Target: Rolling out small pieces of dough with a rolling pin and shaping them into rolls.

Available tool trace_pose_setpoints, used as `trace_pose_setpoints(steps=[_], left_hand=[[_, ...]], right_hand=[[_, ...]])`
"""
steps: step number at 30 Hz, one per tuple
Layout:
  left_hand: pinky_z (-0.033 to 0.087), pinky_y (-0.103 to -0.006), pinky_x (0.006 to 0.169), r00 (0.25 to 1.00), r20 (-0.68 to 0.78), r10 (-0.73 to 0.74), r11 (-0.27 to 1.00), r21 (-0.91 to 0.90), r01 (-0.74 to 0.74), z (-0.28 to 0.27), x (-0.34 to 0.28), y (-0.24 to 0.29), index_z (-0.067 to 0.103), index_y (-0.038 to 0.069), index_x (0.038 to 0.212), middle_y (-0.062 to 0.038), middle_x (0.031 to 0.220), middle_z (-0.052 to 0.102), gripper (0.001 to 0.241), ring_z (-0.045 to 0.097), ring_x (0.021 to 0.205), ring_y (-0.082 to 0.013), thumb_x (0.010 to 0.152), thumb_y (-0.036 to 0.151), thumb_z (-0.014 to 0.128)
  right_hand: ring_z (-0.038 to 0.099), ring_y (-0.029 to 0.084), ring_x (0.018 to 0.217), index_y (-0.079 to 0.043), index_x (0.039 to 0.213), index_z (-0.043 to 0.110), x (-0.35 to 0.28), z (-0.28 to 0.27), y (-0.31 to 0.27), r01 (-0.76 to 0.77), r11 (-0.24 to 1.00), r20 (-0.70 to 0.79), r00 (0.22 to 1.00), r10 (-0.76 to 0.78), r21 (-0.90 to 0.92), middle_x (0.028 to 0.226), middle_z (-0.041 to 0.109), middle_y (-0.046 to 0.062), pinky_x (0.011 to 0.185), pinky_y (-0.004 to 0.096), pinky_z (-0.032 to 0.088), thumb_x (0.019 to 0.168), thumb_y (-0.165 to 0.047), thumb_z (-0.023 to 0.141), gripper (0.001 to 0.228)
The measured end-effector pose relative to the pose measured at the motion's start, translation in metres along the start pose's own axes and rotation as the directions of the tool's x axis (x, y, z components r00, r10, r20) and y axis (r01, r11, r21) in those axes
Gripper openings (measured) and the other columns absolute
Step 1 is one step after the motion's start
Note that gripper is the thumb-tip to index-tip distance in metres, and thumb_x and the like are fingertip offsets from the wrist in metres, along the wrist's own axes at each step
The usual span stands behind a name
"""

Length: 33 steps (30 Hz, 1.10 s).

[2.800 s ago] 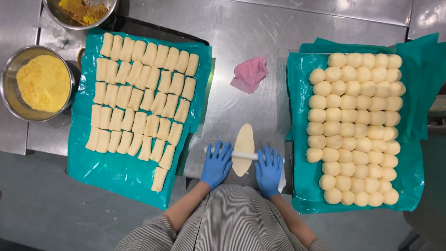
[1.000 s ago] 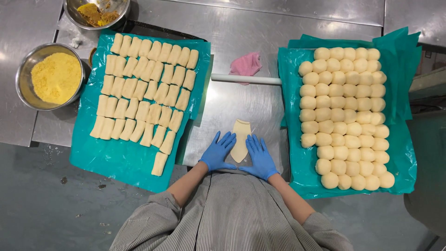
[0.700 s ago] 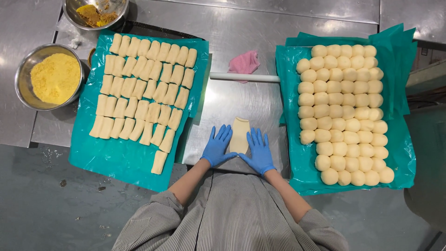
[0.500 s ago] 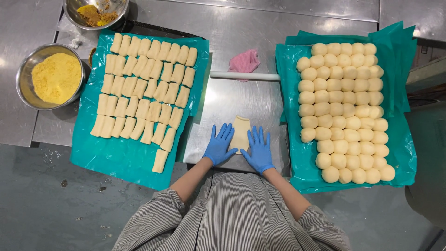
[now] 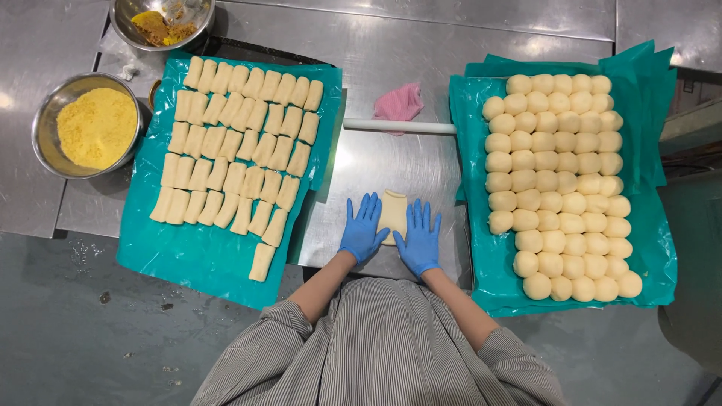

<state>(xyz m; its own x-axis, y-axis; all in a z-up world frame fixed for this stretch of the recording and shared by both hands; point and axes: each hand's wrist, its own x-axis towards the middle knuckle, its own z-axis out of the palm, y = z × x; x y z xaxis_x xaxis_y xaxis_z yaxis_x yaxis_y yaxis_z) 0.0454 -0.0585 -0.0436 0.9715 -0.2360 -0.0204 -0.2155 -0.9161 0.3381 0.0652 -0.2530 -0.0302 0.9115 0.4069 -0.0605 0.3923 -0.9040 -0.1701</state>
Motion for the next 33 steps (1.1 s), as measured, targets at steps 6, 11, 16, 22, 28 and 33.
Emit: trace_pose_setpoints(steps=[6, 11, 16, 22, 28, 33], left_hand=[[-0.001, -0.0681, 0.120, 0.989, 0.144, 0.047, 0.998, -0.044, -0.041, -0.034, -0.006, 0.013, 0.026, -0.003, 0.157, -0.022, 0.167, 0.019, 0.087, 0.012, 0.155, -0.0390, 0.096, 0.056, 0.049], [0.001, -0.0685, 0.121, 0.999, 0.015, -0.032, 0.998, -0.056, 0.033, -0.013, 0.022, 0.003, 0.029, -0.002, 0.159, -0.021, 0.169, 0.020, 0.080, 0.015, 0.157, -0.0388, 0.100, 0.050, 0.048], [0.002, -0.0707, 0.118, 0.998, 0.039, -0.043, 0.999, 0.036, 0.042, -0.032, 0.046, 0.000, 0.034, 0.001, 0.155, -0.016, 0.167, 0.025, 0.072, 0.019, 0.153, -0.0398, 0.100, 0.045, 0.050], [0.011, -0.0640, 0.128, 0.993, -0.009, 0.117, 0.992, -0.042, -0.117, 0.013, 0.021, -0.021, 0.045, 0.010, 0.153, -0.008, 0.165, 0.040, 0.058, 0.032, 0.154, -0.0326, 0.105, 0.041, 0.051], [0.017, -0.0531, 0.130, 0.987, 0.004, 0.162, 0.978, -0.137, -0.160, -0.023, 0.027, -0.011, 0.045, 0.003, 0.152, -0.017, 0.158, 0.043, 0.073, 0.036, 0.150, -0.0339, 0.101, 0.055, 0.055], [0.023, -0.0506, 0.125, 0.972, -0.073, 0.223, 0.932, -0.276, -0.235, -0.022, 0.029, -0.016, 0.042, -0.004, 0.152, -0.023, 0.158, 0.043, 0.090, 0.037, 0.149, -0.0365, 0.093, 0.061, 0.059]], right_hand=[[0.005, 0.041, 0.154, 0.002, 0.157, 0.023, -0.010, -0.023, 0.001, 0.140, 0.989, 0.134, 0.980, -0.146, 0.055, 0.166, 0.015, 0.022, 0.121, 0.063, -0.003, 0.092, -0.060, 0.050, 0.094], [0.008, 0.040, 0.157, 0.003, 0.158, 0.025, 0.019, -0.006, 0.007, 0.041, 0.998, 0.028, 0.999, -0.043, 0.052, 0.169, 0.016, 0.022, 0.124, 0.061, -0.002, 0.097, -0.054, 0.051, 0.088], [0.008, 0.041, 0.157, 0.003, 0.159, 0.028, 0.048, -0.013, 0.013, -0.003, 0.993, -0.036, 0.999, 0.007, 0.122, 0.169, 0.018, 0.020, 0.123, 0.060, -0.002, 0.098, -0.048, 0.051, 0.083], [0.023, 0.032, 0.158, -0.003, 0.160, 0.037, 0.032, -0.002, 0.025, 0.252, 0.935, -0.024, 0.967, -0.254, 0.250, 0.167, 0.035, 0.012, 0.128, 0.055, 0.010, 0.101, -0.033, 0.056, 0.069], [0.036, 0.033, 0.149, 0.002, 0.152, 0.039, 0.035, -0.019, 0.015, 0.220, 0.893, -0.084, 0.975, -0.204, 0.392, 0.160, 0.041, 0.018, 0.127, 0.047, 0.025, 0.096, -0.027, 0.059, 0.066], [0.036, 0.038, 0.149, 0.006, 0.153, 0.040, 0.036, -0.015, 0.017, 0.264, 0.875, -0.067, 0.963, -0.259, 0.406, 0.159, 0.041, 0.023, 0.124, 0.047, 0.027, 0.098, -0.019, 0.061, 0.064]])
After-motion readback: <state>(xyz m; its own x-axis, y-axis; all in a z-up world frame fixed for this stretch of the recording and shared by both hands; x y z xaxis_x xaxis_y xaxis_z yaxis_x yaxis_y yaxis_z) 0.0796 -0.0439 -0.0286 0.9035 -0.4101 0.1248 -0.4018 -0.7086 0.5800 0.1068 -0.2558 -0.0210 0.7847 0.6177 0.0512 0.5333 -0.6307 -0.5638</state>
